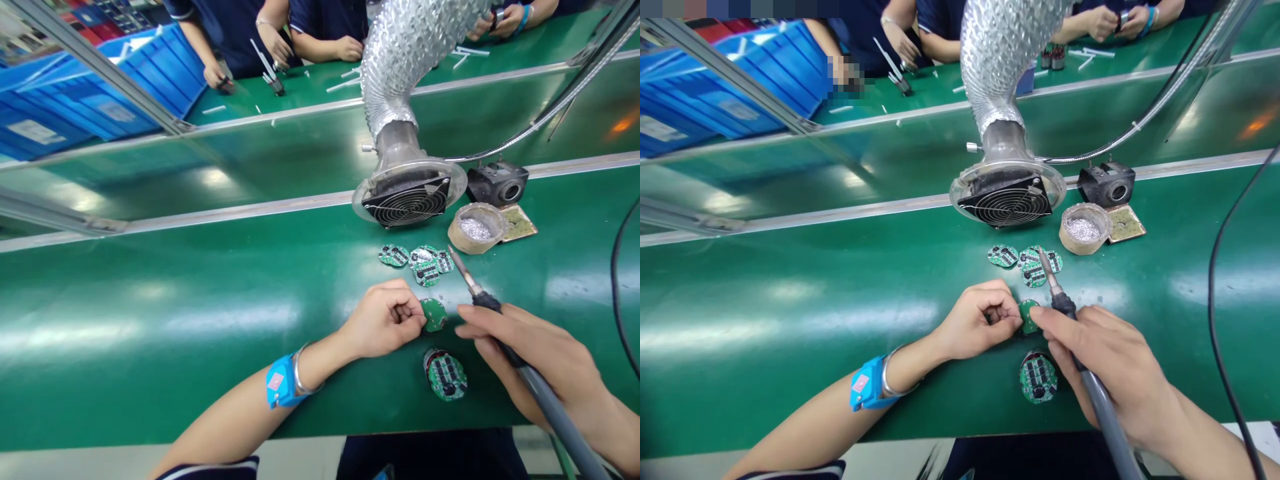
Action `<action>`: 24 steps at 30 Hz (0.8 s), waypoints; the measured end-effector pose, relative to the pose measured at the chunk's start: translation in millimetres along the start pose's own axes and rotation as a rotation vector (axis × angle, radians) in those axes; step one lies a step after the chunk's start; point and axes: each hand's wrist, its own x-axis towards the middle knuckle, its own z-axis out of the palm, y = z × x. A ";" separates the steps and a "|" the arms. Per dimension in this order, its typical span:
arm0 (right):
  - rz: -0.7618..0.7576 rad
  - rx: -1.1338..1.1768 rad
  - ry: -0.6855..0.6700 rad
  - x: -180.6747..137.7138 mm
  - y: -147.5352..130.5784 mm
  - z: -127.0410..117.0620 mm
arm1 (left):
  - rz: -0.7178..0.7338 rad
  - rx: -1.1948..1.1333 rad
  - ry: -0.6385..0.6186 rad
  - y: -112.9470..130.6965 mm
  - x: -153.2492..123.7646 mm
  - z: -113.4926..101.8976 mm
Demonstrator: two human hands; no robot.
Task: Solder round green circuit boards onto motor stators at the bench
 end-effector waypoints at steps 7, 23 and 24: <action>-0.018 -0.044 0.086 -10.3 -24.7 -10.9 | 0.027 0.031 0.020 -2.3 -1.4 -0.6; -0.073 -0.122 0.006 -12.5 -28.1 -3.5 | 0.061 0.065 0.031 -0.9 -3.1 0.4; -0.079 -0.121 0.005 -12.6 -27.8 -3.1 | 0.061 0.065 0.031 -1.0 -3.2 0.4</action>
